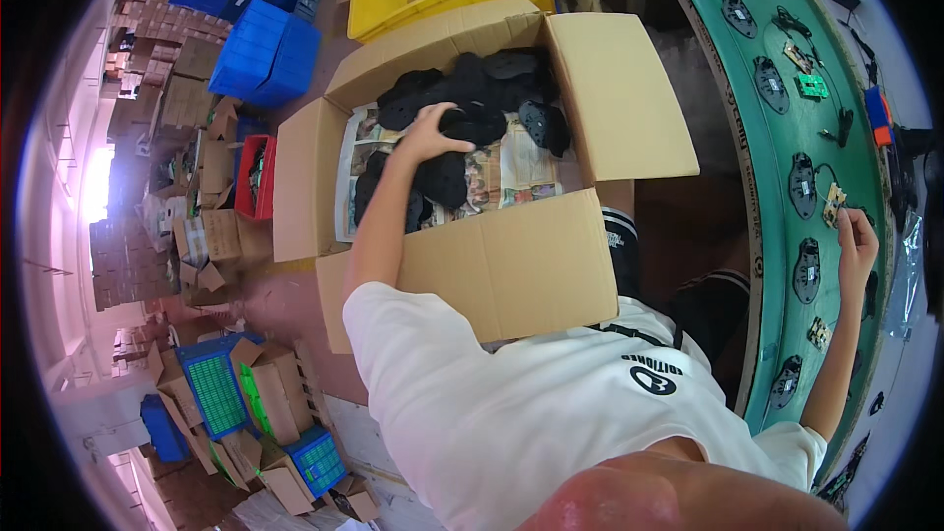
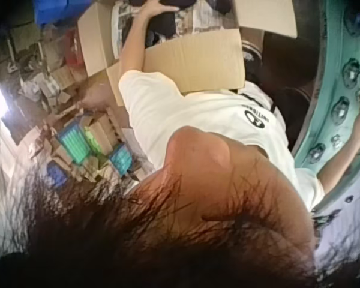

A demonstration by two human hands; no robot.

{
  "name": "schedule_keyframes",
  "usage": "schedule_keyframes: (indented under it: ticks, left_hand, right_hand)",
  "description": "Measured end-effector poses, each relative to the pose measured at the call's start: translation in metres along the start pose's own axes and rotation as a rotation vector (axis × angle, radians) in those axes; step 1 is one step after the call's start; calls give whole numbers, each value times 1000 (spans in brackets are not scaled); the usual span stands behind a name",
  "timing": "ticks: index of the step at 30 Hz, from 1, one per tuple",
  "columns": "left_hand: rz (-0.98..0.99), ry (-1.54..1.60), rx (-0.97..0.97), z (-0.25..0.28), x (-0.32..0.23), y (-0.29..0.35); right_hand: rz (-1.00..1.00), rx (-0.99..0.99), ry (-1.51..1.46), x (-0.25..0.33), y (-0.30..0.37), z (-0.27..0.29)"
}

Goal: The person assembles computer mice by hand, placing circuit boards and cables into computer mouse housings on a factory production line.

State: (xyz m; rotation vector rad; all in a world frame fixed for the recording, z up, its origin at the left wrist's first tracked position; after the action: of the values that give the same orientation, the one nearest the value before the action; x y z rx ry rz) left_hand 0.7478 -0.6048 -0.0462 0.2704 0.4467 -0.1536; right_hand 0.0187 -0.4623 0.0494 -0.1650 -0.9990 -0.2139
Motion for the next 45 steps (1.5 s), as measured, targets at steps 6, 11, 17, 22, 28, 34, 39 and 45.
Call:
schedule_keyframes:
  ticks: [6, 11, 17, 22, 28, 34, 39, 45]
  left_hand:
    - [363, -124, -25, -3, -12, -32]
    - [348, -152, -81, -5, -6, -45]
    - [32, -118, -136, -16, -50, -42]
    - [-63, -39, -140, -16, -45, -3]
    - [-135, -278, 61, 29, -110, 8]
    - [2, -164, 35, 136, -134, 38]
    - [-230, 322, -36, 125, -270, 0]
    - [-730, 585, 495, -29, -524, -111]
  right_hand:
    - [17, 57, -50, 8, -2, -23]
    - [-20, 54, -48, 9, 2, -22]
    - [0, -27, -98, 12, 29, -14]
    - [41, -57, -107, 10, 26, -21]
    - [-44, -139, -118, 3, 55, 11]
    - [-56, -159, -101, -11, 71, 20]
    - [30, -143, -120, -12, 71, 16]
    - [71, -187, -121, -10, 89, 45]
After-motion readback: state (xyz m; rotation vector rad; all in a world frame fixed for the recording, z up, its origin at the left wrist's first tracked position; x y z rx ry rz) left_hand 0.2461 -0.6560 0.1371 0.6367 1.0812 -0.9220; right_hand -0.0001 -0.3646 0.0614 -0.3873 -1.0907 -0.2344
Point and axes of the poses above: each hand's wrist, its own y-axis away from the middle knuckle, its own z-axis out of the back of the hand, x = y × z, the point moved 2 cm from there along -y, towards the middle knuckle, and after that the axes turned 8 degrees about -z, right-handed, at the moved point
